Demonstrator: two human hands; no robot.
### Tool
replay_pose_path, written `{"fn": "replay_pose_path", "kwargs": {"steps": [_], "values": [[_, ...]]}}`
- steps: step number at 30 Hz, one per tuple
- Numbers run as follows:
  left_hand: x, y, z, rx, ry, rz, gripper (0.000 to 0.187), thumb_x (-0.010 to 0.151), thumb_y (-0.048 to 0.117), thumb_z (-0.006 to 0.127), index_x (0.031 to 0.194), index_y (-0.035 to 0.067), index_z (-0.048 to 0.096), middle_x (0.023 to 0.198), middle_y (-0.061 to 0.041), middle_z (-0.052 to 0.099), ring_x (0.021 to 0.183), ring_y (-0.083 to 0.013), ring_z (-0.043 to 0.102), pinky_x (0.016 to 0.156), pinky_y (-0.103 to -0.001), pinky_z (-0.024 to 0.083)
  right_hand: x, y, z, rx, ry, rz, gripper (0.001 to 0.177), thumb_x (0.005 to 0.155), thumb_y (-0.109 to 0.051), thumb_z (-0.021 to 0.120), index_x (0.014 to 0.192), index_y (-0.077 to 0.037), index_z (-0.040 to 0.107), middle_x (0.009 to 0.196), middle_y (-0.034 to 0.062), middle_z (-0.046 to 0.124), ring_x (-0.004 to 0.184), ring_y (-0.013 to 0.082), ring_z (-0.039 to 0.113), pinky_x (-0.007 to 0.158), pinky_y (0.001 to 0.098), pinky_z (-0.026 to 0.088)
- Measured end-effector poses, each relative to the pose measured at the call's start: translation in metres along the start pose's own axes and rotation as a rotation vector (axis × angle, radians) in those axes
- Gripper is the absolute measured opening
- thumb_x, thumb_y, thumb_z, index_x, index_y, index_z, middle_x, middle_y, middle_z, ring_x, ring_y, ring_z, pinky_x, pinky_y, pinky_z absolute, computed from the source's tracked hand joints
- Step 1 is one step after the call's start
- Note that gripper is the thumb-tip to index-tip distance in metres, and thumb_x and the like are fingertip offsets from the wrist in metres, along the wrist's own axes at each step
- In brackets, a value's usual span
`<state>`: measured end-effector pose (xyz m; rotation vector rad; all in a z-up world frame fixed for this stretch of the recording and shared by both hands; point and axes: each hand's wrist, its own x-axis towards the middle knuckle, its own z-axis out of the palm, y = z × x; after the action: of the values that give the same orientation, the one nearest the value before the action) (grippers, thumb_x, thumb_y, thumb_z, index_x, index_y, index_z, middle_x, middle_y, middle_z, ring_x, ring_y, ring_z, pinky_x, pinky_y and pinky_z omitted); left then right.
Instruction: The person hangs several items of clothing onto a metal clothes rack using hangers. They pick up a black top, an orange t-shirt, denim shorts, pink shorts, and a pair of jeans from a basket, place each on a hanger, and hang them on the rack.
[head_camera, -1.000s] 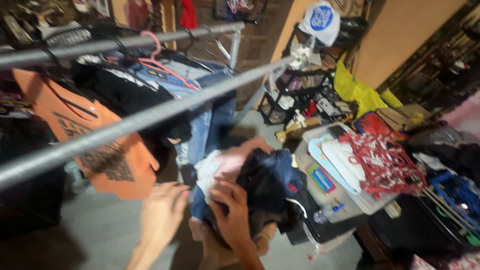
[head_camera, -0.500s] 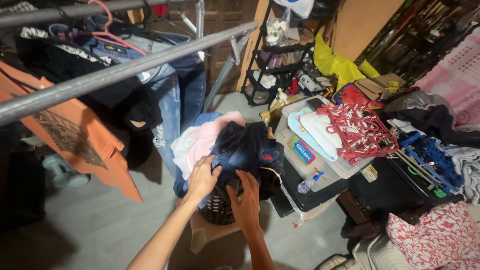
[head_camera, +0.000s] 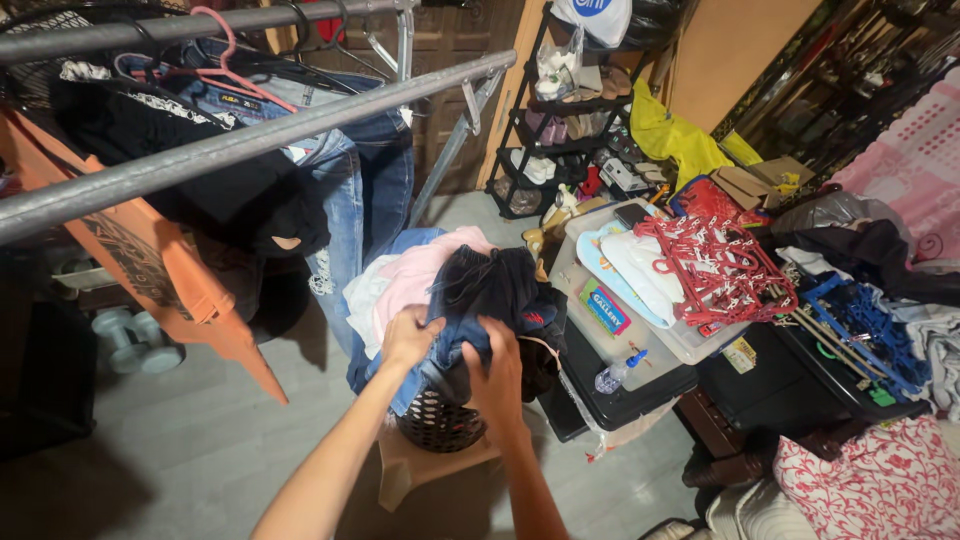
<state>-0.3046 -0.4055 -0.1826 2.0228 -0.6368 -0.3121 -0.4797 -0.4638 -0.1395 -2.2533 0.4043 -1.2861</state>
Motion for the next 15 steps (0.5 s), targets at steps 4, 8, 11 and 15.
{"fn": "replay_pose_path", "kwargs": {"steps": [4,8,11,15], "values": [[0.004,0.027,-0.011,0.017,-0.104,0.087,0.038,0.089,0.032,0.069,0.116,0.006,0.077,0.101,-0.022,0.074,0.096,-0.0377,0.071,0.086,-0.045,0.052,0.022,0.016,0.0,0.061,-0.062,0.145,0.038,0.095,-0.022,0.066,0.127,0.0,0.063,0.127,0.021,0.065,0.118,0.0387,0.063,0.103,0.0415,0.047],[-0.008,0.052,-0.01,0.042,0.164,0.468,0.036,0.084,0.021,0.073,0.112,-0.001,0.071,0.11,-0.022,0.07,0.102,-0.0432,0.062,0.091,-0.047,0.049,0.033,0.037,0.001,0.143,-0.094,0.309,0.039,0.099,-0.031,0.06,0.126,-0.003,0.066,0.122,0.018,0.07,0.114,0.0333,0.066,0.099,0.0384,0.048],[-0.027,0.074,-0.012,-0.052,0.089,0.512,0.033,0.082,0.017,0.072,0.109,-0.001,0.068,0.111,-0.021,0.067,0.104,-0.0409,0.062,0.093,-0.046,0.048,0.042,0.048,0.0,0.14,-0.054,0.302,0.041,0.104,-0.034,0.056,0.125,-0.001,0.067,0.122,0.0184,0.069,0.116,0.0336,0.064,0.1,0.0386,0.047],[-0.063,0.096,-0.025,0.069,-0.002,0.705,0.024,0.083,0.015,0.071,0.102,0.001,0.066,0.111,-0.017,0.068,0.101,-0.036,0.065,0.094,-0.045,0.046,0.067,0.048,-0.016,0.036,-0.203,0.622,0.04,0.101,-0.037,0.062,0.116,-0.002,0.071,0.105,0.0179,0.072,0.101,0.0275,0.067,0.088,0.0349,0.05]]}}
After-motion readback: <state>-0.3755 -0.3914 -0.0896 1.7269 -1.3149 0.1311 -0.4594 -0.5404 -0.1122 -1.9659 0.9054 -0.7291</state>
